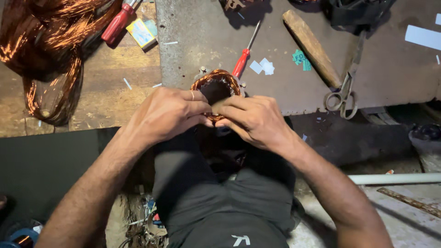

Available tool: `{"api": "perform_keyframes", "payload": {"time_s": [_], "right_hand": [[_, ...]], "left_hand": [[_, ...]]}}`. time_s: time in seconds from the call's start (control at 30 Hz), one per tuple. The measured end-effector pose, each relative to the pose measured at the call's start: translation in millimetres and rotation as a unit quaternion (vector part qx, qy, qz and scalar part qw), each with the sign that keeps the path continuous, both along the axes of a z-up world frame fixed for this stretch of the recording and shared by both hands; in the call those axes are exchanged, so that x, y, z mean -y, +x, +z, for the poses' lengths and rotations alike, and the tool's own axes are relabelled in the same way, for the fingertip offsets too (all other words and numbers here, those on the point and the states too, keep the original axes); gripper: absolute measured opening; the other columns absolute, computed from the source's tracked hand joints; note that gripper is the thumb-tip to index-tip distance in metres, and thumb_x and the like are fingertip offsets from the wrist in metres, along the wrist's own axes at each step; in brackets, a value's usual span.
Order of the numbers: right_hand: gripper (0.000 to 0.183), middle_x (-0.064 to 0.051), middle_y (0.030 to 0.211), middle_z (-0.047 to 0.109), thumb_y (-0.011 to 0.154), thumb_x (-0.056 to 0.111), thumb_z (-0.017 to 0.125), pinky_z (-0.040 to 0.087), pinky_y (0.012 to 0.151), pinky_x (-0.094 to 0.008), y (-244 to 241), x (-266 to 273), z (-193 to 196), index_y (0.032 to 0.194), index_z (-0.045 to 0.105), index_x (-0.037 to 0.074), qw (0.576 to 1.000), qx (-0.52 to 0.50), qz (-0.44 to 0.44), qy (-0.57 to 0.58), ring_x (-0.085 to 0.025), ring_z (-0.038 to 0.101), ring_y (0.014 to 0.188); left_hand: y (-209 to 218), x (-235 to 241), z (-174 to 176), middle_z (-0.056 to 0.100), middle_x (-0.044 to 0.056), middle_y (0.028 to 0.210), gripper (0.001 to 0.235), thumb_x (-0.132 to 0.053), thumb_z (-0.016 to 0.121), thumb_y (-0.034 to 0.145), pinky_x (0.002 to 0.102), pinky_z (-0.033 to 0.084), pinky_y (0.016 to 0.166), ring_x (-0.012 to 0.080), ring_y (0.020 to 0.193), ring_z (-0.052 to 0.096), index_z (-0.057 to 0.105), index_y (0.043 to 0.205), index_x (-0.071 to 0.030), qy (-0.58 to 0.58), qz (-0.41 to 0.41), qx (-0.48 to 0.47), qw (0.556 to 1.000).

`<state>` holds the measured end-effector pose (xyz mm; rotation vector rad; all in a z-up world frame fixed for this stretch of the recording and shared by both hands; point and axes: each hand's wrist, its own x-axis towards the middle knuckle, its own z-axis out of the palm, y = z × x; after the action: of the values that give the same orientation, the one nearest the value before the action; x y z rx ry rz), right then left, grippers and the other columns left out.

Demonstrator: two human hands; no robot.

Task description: The person winds copper wire and inserts small insulating strips into an electromechanical stator by hand, occasionally using a screwdriver to press materials into place.

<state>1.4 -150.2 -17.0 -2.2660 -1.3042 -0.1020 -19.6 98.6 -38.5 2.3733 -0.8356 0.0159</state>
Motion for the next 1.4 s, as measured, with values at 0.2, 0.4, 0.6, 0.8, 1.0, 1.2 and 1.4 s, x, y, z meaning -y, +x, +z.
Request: {"api": "perform_keyframes", "payload": {"time_s": [0.2, 0.4, 0.6, 0.8, 1.0, 1.2, 1.4], "right_hand": [[0.029, -0.001, 0.099, 0.073, 0.093, 0.038, 0.075, 0.053, 0.067, -0.037, -10, -11, -1, 0.104, 0.075, 0.011, 0.999, -0.006, -0.046, -0.007, -0.025, 0.071, 0.080], [0.035, -0.004, 0.104, 0.069, 0.089, 0.039, 0.076, 0.053, 0.068, -0.039, -17, -11, 5, 0.107, 0.072, 0.009, 0.998, 0.024, -0.050, -0.030, -0.027, 0.070, 0.082], [0.035, 0.000, 0.127, 0.068, 0.086, 0.014, 0.068, 0.051, 0.068, -0.038, -3, 1, 21, 0.121, 0.070, 0.012, 0.985, 0.102, -0.012, -0.142, -0.024, 0.066, 0.084], [0.045, -0.001, 0.144, 0.063, 0.080, 0.010, 0.067, 0.049, 0.078, -0.037, 24, 7, 29, 0.125, 0.068, 0.010, 0.974, 0.141, 0.037, -0.172, -0.022, 0.060, 0.090], [0.055, -0.008, 0.133, 0.065, 0.078, 0.023, 0.073, 0.051, 0.080, -0.040, 14, 10, 24, 0.130, 0.066, 0.007, 0.994, 0.013, 0.075, -0.080, -0.028, 0.066, 0.101], [0.032, -0.006, 0.116, 0.071, 0.093, 0.032, 0.075, 0.055, 0.078, -0.040, 24, 10, 9, 0.114, 0.070, 0.009, 0.998, 0.013, 0.057, -0.036, -0.030, 0.070, 0.095], [0.029, -0.006, 0.109, 0.072, 0.091, 0.029, 0.078, 0.056, 0.075, -0.038, 28, 10, -5, 0.109, 0.073, 0.008, 0.998, -0.023, 0.060, 0.013, -0.030, 0.071, 0.088]], "left_hand": [[-6, 0, 5, 0.072, 0.007, 0.106, 0.044, -0.025, 0.084, 0.068, 0.044, 0.055, 0.070, 0.0335, 0.086, 0.070, 0.075, 0.108, -0.008, 0.002, -0.001, 0.005, 1.000], [-7, 1, 0, 0.072, 0.006, 0.105, 0.035, -0.022, 0.083, 0.075, 0.044, 0.056, 0.072, 0.0321, 0.087, 0.070, 0.075, 0.107, -0.008, -0.006, 0.010, 0.006, 1.000], [-19, 13, 13, 0.071, 0.005, 0.100, 0.038, -0.028, 0.084, 0.074, 0.042, 0.055, 0.067, 0.0280, 0.087, 0.070, 0.075, 0.106, -0.010, 0.011, 0.037, 0.095, 0.995], [-18, 8, 17, 0.069, 0.001, 0.118, 0.025, -0.019, 0.081, 0.078, 0.037, 0.055, 0.065, 0.0218, 0.083, 0.069, 0.072, 0.099, -0.012, 0.098, 0.075, 0.165, 0.978], [-17, 4, 1, 0.067, 0.000, 0.102, 0.034, -0.028, 0.083, 0.069, 0.039, 0.053, 0.062, 0.0216, 0.082, 0.065, 0.070, 0.095, -0.010, 0.066, 0.048, 0.188, 0.979], [-17, 17, 3, 0.064, 0.004, 0.102, 0.039, -0.029, 0.082, 0.071, 0.039, 0.054, 0.070, 0.0259, 0.091, 0.065, 0.069, 0.100, -0.007, 0.010, 0.071, 0.133, 0.989], [-18, 20, -3, 0.066, 0.004, 0.099, 0.026, -0.024, 0.081, 0.081, 0.039, 0.054, 0.074, 0.0269, 0.092, 0.065, 0.069, 0.098, -0.009, -0.030, 0.071, 0.133, 0.988]]}}
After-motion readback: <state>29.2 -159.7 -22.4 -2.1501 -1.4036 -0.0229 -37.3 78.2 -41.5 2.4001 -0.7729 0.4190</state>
